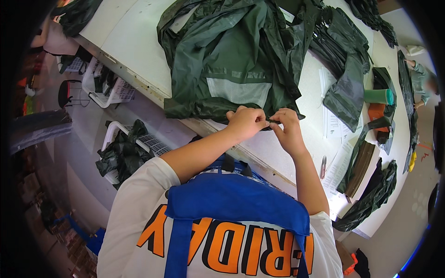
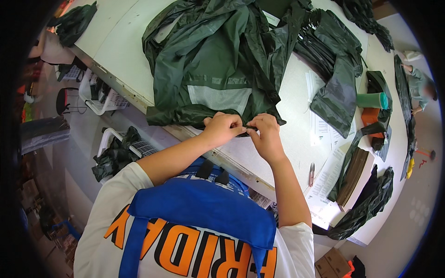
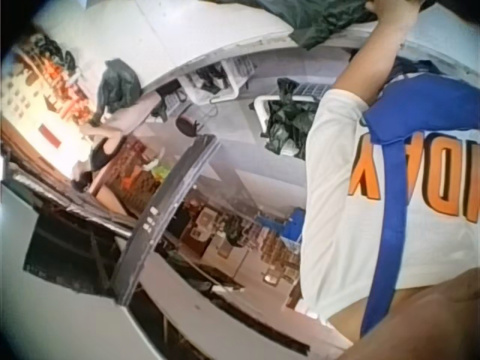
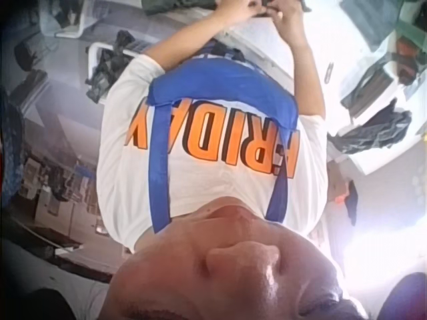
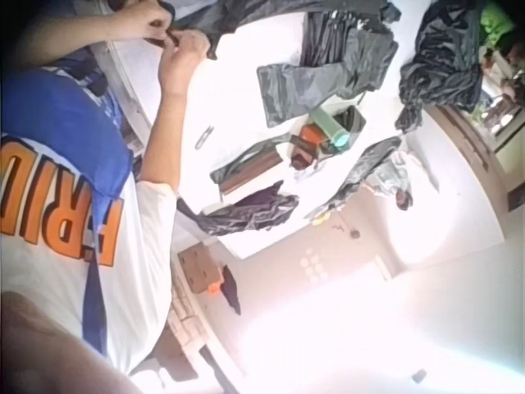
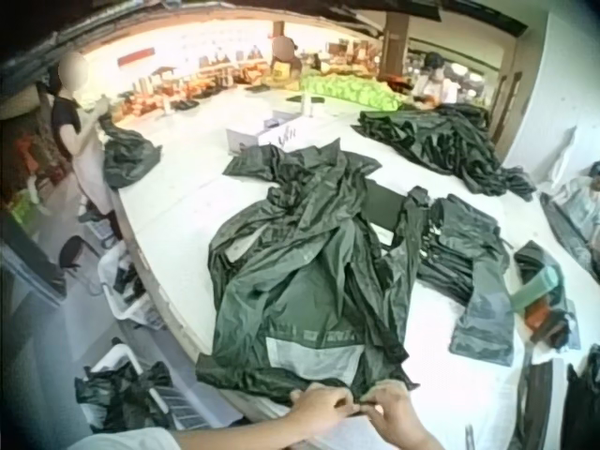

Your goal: The person folds a dark green jacket on a white table, aligning edges and smoothing the fabric. They use a small blade to cut a tag or thread, then fold the jacket into a compact bundle and place it into a dark green pouch. The person repeats the process with another jacket, folding and placing it into a pouch.

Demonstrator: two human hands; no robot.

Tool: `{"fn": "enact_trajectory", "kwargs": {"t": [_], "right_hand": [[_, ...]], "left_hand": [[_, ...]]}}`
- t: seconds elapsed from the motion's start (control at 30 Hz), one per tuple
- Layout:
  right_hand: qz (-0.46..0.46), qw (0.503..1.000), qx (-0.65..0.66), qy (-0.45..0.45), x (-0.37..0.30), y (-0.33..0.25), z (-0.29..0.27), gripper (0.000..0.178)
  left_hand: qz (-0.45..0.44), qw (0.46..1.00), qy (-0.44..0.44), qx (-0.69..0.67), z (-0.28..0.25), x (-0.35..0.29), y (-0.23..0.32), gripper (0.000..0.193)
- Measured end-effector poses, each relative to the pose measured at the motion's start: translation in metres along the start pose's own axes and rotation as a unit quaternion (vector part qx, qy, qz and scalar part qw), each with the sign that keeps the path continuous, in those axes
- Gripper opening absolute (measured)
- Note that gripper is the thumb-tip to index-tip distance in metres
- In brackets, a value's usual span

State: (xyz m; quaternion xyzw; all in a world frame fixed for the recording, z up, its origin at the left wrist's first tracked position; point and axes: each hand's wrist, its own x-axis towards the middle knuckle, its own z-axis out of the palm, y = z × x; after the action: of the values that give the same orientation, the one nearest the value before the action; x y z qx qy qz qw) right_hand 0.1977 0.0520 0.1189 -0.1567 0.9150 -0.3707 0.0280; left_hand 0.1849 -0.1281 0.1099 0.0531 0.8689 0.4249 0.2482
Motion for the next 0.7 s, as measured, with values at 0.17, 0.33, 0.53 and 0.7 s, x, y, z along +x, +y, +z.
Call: {"fn": "enact_trajectory", "kwargs": {"t": [0.17, 0.33, 0.53, 0.7], "right_hand": [[-0.13, 0.977, -0.164, 0.05, 0.0, -0.015, -0.005, 0.017], [-0.146, 0.976, -0.148, 0.065, -0.001, -0.02, -0.013, 0.017], [-0.146, 0.972, -0.161, 0.088, 0.0, -0.034, -0.017, 0.02], [-0.225, 0.956, -0.172, 0.08, 0.001, -0.044, -0.005, 0.017]], "left_hand": [[0.091, 0.989, 0.097, 0.062, 0.008, -0.015, 0.002, 0.017], [0.157, 0.971, 0.143, 0.111, -0.014, -0.027, 0.007, 0.015], [0.14, 0.969, 0.156, 0.127, -0.028, -0.039, 0.004, 0.013], [0.177, 0.951, 0.191, 0.168, -0.023, -0.048, 0.009, 0.011]]}}
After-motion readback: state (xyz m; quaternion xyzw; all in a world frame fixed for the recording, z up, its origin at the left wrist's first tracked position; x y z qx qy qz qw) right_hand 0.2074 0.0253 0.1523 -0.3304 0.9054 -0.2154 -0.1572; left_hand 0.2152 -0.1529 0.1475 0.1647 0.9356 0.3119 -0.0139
